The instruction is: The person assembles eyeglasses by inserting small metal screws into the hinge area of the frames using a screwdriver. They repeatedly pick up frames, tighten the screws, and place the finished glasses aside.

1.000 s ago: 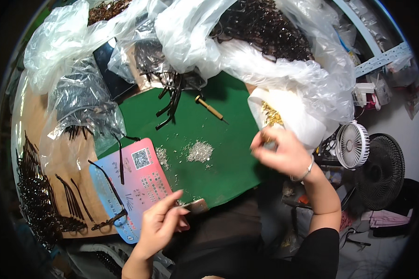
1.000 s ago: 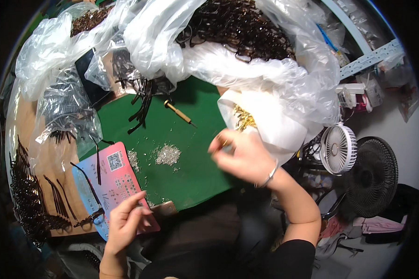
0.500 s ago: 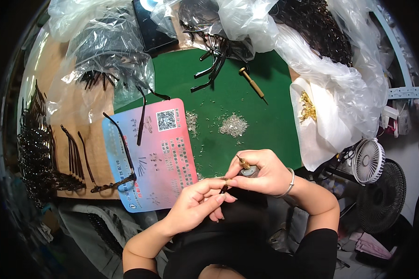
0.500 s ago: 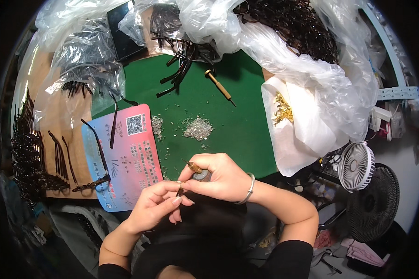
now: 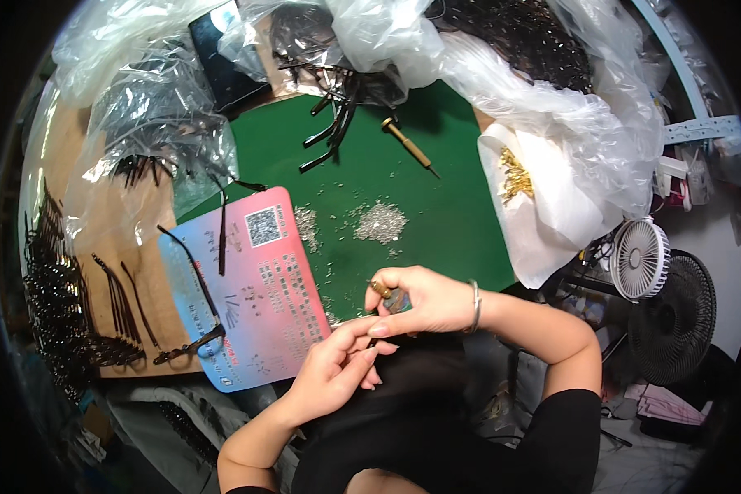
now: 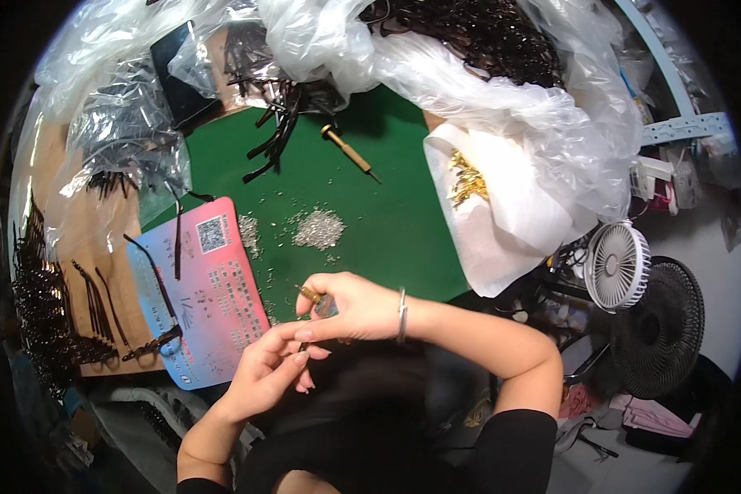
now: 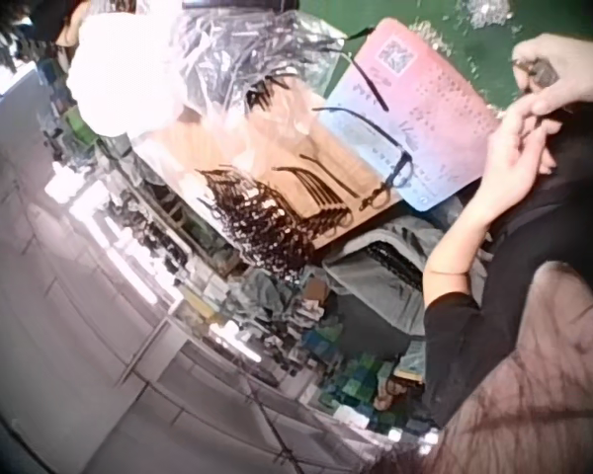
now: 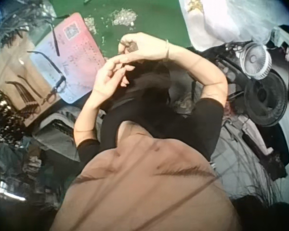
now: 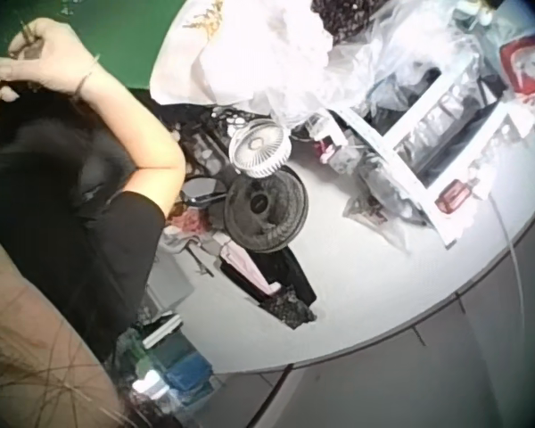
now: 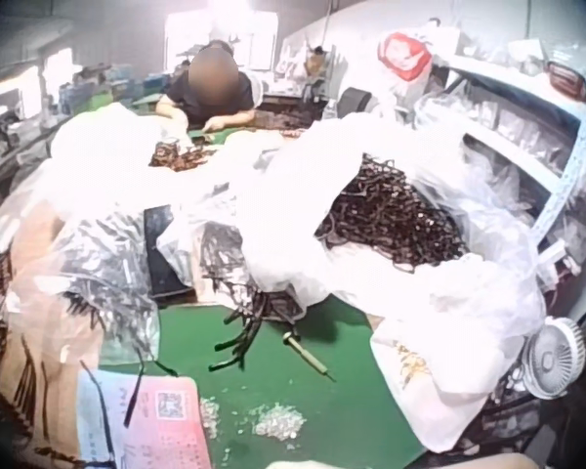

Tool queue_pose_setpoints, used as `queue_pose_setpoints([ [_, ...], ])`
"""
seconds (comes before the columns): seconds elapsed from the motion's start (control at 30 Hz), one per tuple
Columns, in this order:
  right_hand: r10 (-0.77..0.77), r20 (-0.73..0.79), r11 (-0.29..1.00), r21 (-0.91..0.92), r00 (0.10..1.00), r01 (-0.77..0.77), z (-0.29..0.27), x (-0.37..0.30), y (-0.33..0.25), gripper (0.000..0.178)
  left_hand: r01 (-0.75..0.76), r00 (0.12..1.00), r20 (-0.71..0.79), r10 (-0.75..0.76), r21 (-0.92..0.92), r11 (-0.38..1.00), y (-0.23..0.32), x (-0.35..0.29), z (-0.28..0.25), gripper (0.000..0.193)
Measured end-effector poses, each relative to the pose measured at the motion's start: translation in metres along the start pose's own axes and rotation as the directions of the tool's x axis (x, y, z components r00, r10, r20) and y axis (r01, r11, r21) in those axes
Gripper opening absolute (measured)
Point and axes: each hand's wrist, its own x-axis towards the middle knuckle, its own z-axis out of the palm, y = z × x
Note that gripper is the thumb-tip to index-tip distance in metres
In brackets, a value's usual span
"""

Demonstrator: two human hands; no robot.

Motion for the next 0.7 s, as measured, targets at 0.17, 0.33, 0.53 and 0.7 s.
queue_pose_setpoints([
  [0.17,-0.094,-0.109,0.929,-0.368,0.990,0.048,0.007,-0.021,0.006,0.043,-0.018,0.999,-0.036,0.023,0.139,0.990,-0.003,0.003,-0.001,0.030],
  [0.33,-0.145,-0.377,0.786,-0.606,0.915,-0.125,-0.010,-0.049,-0.002,0.034,-0.063,0.947,-0.287,0.146,0.281,0.958,-0.008,0.001,-0.013,0.024],
  [0.53,-0.492,-0.384,0.405,-0.896,0.782,-0.185,-0.004,-0.031,0.021,0.038,-0.162,0.883,-0.303,0.359,0.522,0.838,-0.014,0.025,-0.009,0.022],
  [0.7,-0.507,-0.323,0.317,-0.932,0.799,-0.176,-0.004,-0.028,0.019,0.040,-0.132,0.886,-0.335,0.322,0.483,0.866,-0.013,0.024,-0.009,0.023],
])
